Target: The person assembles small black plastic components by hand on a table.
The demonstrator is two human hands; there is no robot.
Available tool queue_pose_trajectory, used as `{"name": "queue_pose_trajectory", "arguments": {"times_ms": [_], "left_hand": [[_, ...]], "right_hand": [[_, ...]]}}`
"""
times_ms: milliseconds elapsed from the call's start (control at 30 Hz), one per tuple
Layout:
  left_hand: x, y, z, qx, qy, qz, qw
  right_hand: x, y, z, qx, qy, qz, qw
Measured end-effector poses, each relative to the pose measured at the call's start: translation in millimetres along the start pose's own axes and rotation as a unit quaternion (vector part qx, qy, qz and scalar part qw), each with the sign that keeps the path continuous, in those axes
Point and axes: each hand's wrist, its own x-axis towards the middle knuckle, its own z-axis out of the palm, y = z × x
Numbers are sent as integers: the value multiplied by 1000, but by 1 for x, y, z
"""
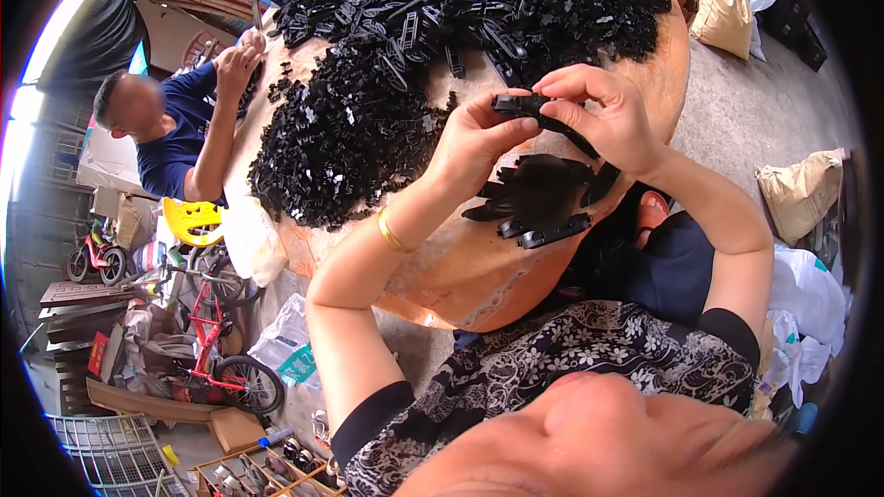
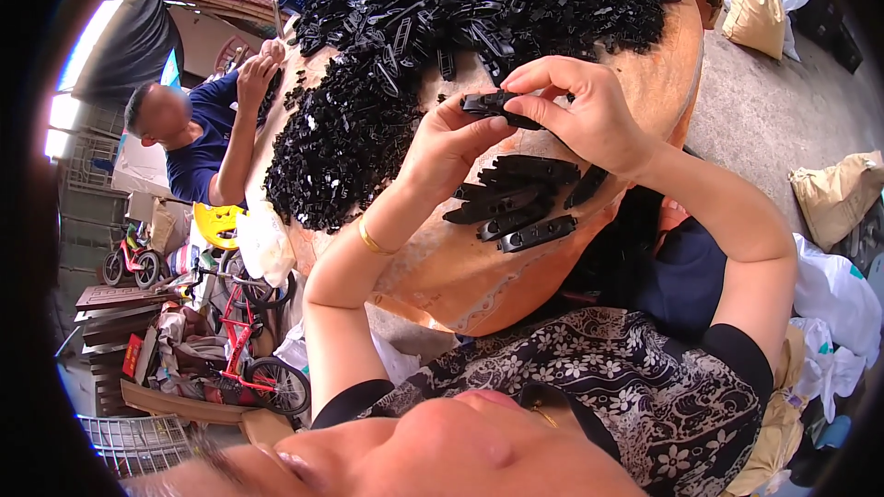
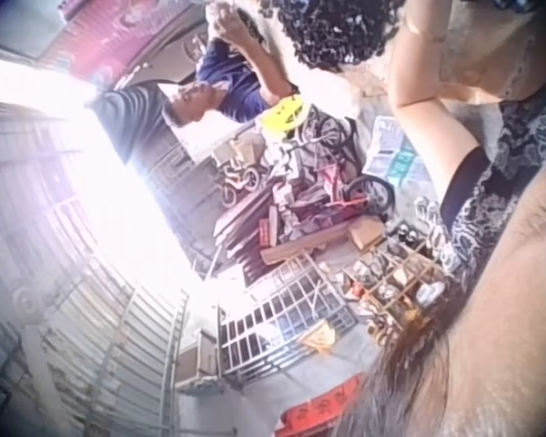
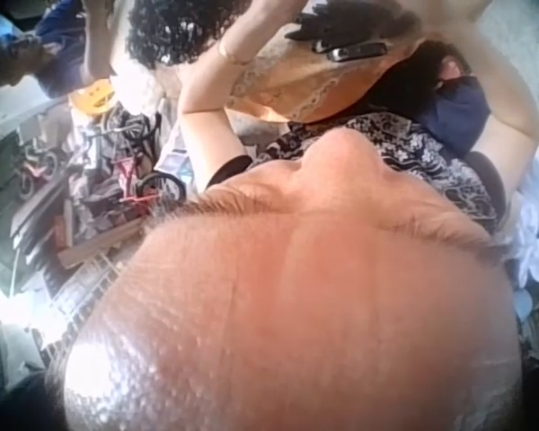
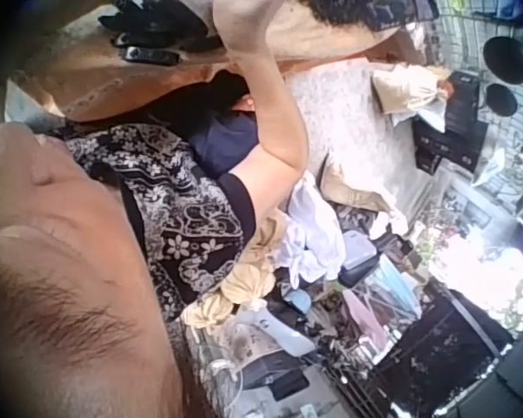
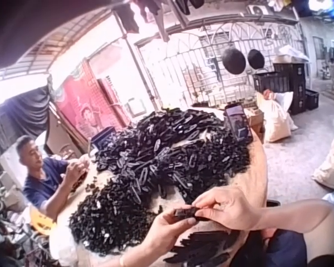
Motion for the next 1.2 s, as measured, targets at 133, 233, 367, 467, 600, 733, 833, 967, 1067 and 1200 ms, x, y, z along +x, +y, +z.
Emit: {"name": "queue_pose_trajectory", "arguments": {"times_ms": [133, 233, 367, 467, 600, 733, 833, 967, 1067, 1200], "left_hand": [[-3, 2, 4, -7, 12, -4, 1000], [-3, 5, 4, 13, 22, 0, 1000], [-3, 5, 2, 68, 42, 23, 997], [-4, 8, 6, 120, 41, 61, 990], [-9, 11, 12, 284, 48, 135, 948], [-10, 13, 15, 293, 49, 142, 944], [-5, 17, 13, 296, 32, 139, 945], [4, 15, -5, 427, -42, -28, 903], [11, 13, -12, 457, -121, -42, 880], [40, 16, -26, 709, 23, 326, 625]], "right_hand": [[-1, 0, -1, -21, -6, 3, 1000], [1, -3, -4, -126, -17, -88, 988], [-2, -6, -2, -244, -49, -180, 952], [-4, -12, 5, -191, -40, -74, 978], [2, -12, -5, 11, -140, 224, 965], [1, -7, -6, -49, -137, 117, 982], [7, -3, -13, -54, -168, 131, 976], [20, 7, -35, -209, -134, 123, 961], [13, 27, -49, -385, -120, 21, 915], [7, 39, -43, -398, -161, 56, 901]]}}
